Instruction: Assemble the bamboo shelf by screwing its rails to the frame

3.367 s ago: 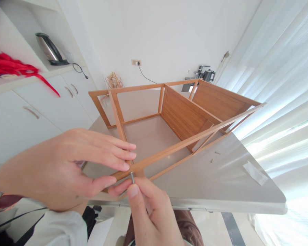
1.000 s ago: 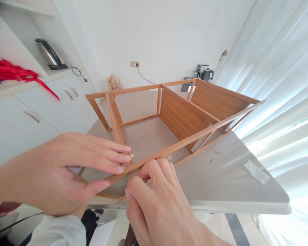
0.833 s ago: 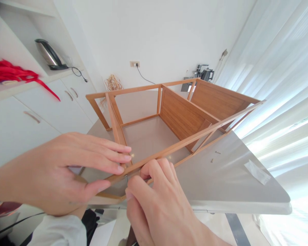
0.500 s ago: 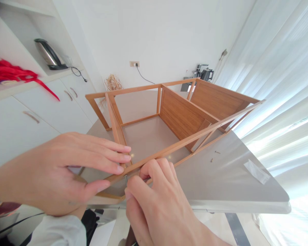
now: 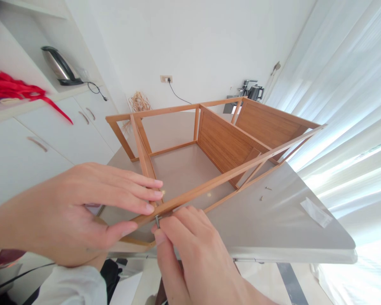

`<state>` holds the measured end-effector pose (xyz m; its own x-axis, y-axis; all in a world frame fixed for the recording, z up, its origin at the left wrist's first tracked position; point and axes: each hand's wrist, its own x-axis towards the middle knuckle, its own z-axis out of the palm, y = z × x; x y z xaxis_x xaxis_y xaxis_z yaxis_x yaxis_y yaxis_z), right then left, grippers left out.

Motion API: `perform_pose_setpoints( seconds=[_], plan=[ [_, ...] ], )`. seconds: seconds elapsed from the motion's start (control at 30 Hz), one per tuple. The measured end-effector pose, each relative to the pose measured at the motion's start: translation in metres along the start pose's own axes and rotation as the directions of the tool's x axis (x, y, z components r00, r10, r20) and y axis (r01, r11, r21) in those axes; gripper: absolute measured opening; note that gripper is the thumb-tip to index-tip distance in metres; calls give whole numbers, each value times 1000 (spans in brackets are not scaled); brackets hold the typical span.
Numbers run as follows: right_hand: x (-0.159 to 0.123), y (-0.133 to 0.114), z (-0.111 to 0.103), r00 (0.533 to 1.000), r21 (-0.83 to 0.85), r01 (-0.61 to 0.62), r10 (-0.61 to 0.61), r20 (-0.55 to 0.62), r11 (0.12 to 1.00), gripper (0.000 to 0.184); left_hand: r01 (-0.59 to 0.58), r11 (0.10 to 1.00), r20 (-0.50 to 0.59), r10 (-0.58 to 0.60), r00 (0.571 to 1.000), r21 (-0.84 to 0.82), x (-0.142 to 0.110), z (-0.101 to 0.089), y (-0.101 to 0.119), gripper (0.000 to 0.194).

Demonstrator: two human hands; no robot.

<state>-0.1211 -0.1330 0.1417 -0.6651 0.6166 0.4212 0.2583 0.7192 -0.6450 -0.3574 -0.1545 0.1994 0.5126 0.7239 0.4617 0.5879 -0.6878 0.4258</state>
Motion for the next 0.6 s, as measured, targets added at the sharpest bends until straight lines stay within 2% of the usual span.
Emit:
perform_pose_setpoints(
  seconds=[0.1,0.23,0.33,0.4,0.6],
  plan=[
    [-2,0,2,987,207,-150,134,93,967,26,7,1000,5,-7,1000,5,0,0,0,35],
    [-6,-2,8,955,432,-296,250,162,852,28,15,1000,10,-15,1000,14,-1,0,0,31],
    [-7,-2,15,952,549,-306,268,151,778,31,7,1000,7,-7,1000,11,-2,0,-1,29],
    [-8,-1,19,955,583,-294,263,139,758,32,3,1000,0,-3,1000,11,-3,0,-1,29],
    [-10,0,22,967,531,-249,238,91,810,34,0,1000,-4,0,1000,11,-3,1,-1,32]
  ],
)
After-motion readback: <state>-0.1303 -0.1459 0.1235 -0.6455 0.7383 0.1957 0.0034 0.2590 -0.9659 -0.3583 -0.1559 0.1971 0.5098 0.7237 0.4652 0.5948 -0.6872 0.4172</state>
